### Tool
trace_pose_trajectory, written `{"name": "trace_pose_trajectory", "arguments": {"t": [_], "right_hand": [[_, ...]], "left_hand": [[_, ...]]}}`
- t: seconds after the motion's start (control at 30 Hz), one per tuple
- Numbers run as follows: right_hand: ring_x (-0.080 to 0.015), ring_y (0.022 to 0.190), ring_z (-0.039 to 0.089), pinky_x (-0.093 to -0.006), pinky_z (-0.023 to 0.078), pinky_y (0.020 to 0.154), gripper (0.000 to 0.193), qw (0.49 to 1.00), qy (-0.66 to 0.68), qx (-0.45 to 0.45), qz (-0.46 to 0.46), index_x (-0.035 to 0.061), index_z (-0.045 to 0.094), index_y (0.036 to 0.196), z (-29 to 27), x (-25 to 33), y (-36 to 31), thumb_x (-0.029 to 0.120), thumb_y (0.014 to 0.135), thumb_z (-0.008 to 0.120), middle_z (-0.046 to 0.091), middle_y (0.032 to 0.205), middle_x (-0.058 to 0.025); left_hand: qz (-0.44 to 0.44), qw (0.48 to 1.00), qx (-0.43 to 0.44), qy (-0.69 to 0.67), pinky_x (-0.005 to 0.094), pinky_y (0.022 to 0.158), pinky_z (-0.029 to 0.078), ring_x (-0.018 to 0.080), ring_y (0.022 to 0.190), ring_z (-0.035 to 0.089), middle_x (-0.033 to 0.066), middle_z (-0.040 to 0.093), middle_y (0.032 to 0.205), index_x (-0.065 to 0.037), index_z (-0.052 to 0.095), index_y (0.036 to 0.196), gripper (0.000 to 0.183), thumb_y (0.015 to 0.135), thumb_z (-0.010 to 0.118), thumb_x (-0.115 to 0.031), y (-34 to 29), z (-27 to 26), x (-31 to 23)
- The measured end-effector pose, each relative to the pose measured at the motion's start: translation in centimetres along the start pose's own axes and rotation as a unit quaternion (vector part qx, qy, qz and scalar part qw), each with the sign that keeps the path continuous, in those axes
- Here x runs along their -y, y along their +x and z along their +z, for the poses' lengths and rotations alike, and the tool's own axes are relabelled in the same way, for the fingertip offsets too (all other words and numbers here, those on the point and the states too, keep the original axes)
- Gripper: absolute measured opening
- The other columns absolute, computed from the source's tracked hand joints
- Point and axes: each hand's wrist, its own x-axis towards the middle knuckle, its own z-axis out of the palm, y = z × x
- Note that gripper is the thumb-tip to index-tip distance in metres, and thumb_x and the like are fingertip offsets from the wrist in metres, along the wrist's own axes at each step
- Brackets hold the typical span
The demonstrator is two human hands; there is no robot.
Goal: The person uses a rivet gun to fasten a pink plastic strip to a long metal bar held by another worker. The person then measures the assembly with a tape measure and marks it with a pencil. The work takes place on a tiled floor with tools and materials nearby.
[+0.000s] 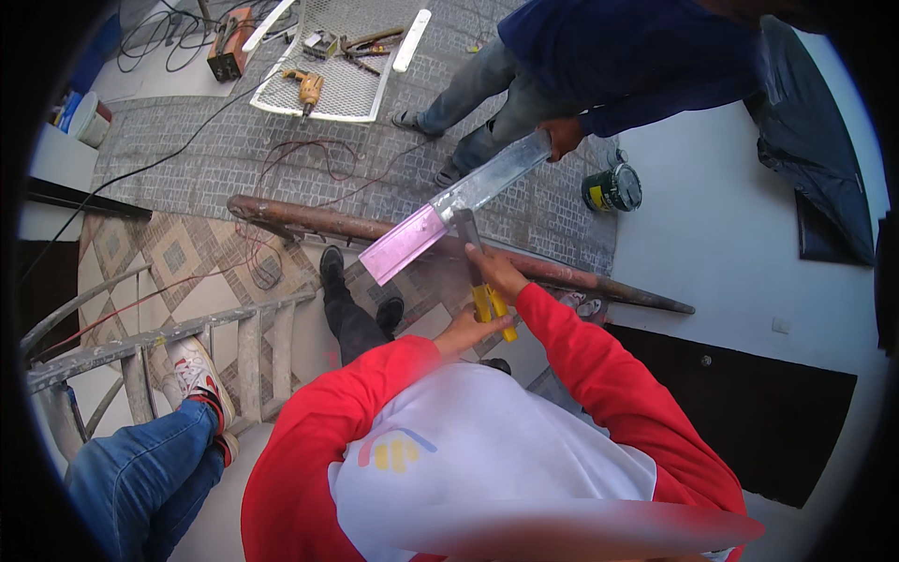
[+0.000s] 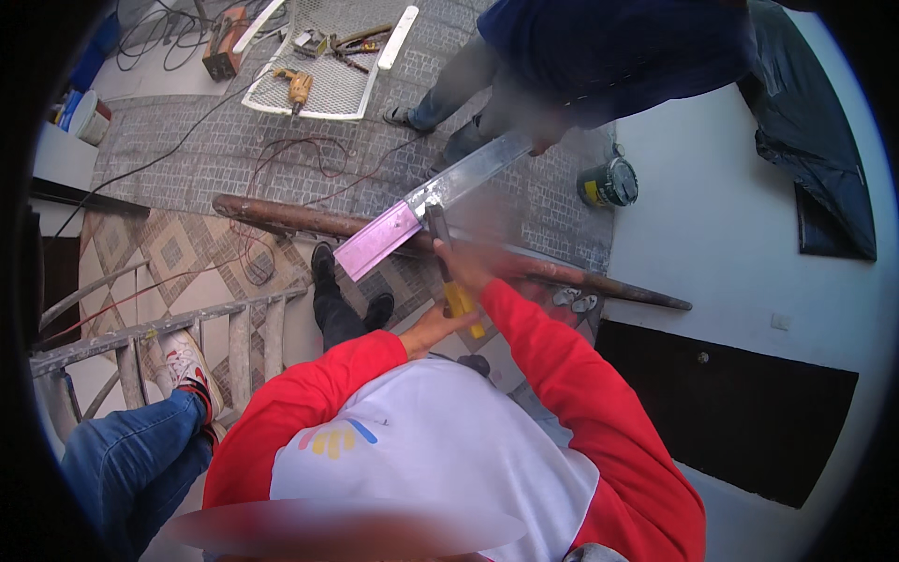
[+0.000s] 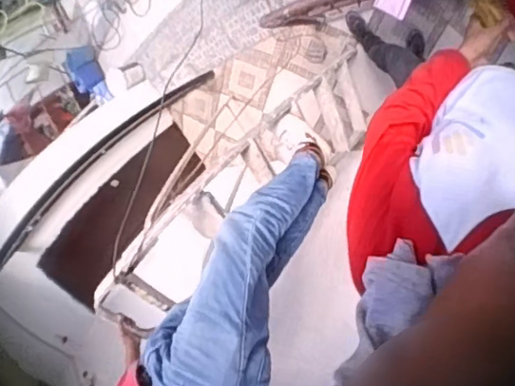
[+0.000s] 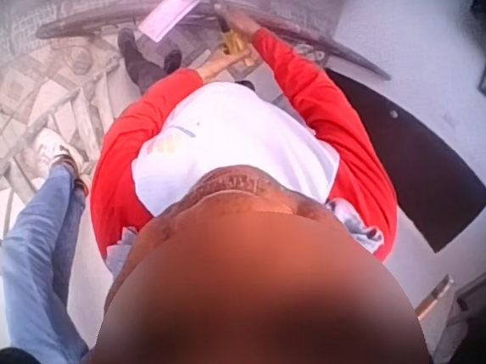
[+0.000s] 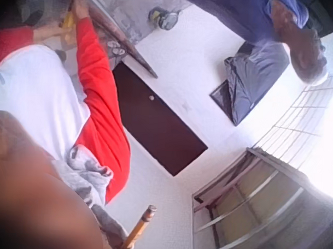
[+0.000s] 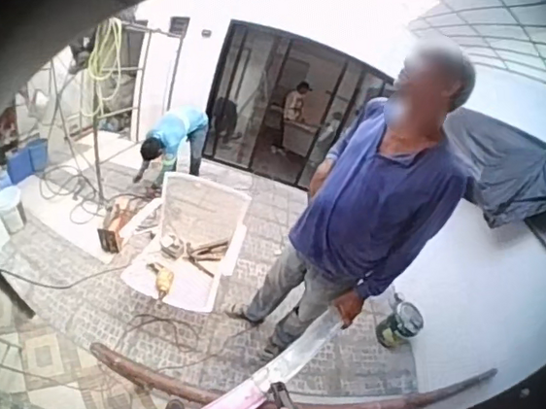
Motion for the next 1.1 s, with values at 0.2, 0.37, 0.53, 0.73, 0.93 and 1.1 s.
{"name": "trace_pose_trajectory", "arguments": {"t": [0.2,0.37,0.53,0.73,0.93,1.1], "right_hand": [[-0.0263,0.079,0.071,-0.0401,0.054,0.073,0.079,0.998,-0.03,-0.014,0.053,-0.0062,0.063,0.117,1.0,0.7,0.1,0.069,0.091,0.062,0.071,0.083,-0.0152],[-0.0217,0.078,0.069,-0.037,0.055,0.07,0.073,0.999,-0.034,-0.038,0.014,-0.0051,0.067,0.114,1.4,1.5,0.0,0.062,0.086,0.073,0.07,0.086,-0.0131],[-0.0204,0.083,0.07,-0.0355,0.056,0.074,0.071,0.988,-0.092,-0.121,-0.036,-0.0048,0.067,0.12,3.7,1.2,-0.4,0.055,0.084,0.079,0.072,0.098,-0.0133],[-0.0201,0.073,0.066,-0.0364,0.052,0.07,0.063,0.998,0.038,-0.04,0.003,-0.0013,0.067,0.112,2.5,1.1,0.0,0.057,0.089,0.073,0.068,0.08,-0.0091],[-0.0334,0.106,0.064,-0.0453,0.05,0.086,0.065,0.97,-0.095,-0.158,-0.157,-0.002,0.06,0.123,3.5,-1.3,-4.4,0.053,0.091,0.071,0.066,0.11,-0.0234],[-0.0347,0.118,0.061,-0.0421,0.049,0.098,0.053,0.963,-0.215,-0.128,-0.101,-0.0011,0.055,0.137,3.8,-1.5,-11.3,0.027,0.095,0.07,0.06,0.127,-0.0247]], "left_hand": [[-0.015,0.998,-0.008,0.052,0.0327,0.097,0.046,0.0169,0.114,0.059,0.0074,0.062,0.125,-0.005,0.052,0.138,0.073,0.088,0.078,-0.05,1.0,-1.3,2.4],[0.037,0.989,-0.079,0.119,0.0322,0.088,0.051,0.0175,0.109,0.062,0.0075,0.064,0.117,-0.002,0.055,0.131,0.063,0.09,0.077,-0.044,2.7,-2.0,5.7],[0.013,0.979,-0.106,0.171,0.034,0.087,0.056,0.0188,0.111,0.063,0.0092,0.064,0.119,0.001,0.054,0.13,0.053,0.096,0.073,-0.034,3.7,-3.2,7.7],[0.003,0.988,-0.03,-0.154,0.0417,0.092,0.056,0.0254,0.109,0.064,0.0128,0.06,0.126,-0.004,0.049,0.139,0.06,0.103,0.057,-0.051,1.9,-3.6,6.9],[0.049,0.996,-0.066,-0.033,0.0452,0.096,0.054,0.0274,0.111,0.062,0.0137,0.059,0.124,-0.007,0.048,0.143,0.053,0.109,0.043,-0.048,5.0,-5.4,10.3],[0.077,0.993,-0.08,0.024,0.041,0.086,0.058,0.0261,0.1,0.065,0.0136,0.058,0.122,-0.006,0.048,0.142,0.047,0.11,0.044,-0.041,7.5,-6.5,14.7]]}}
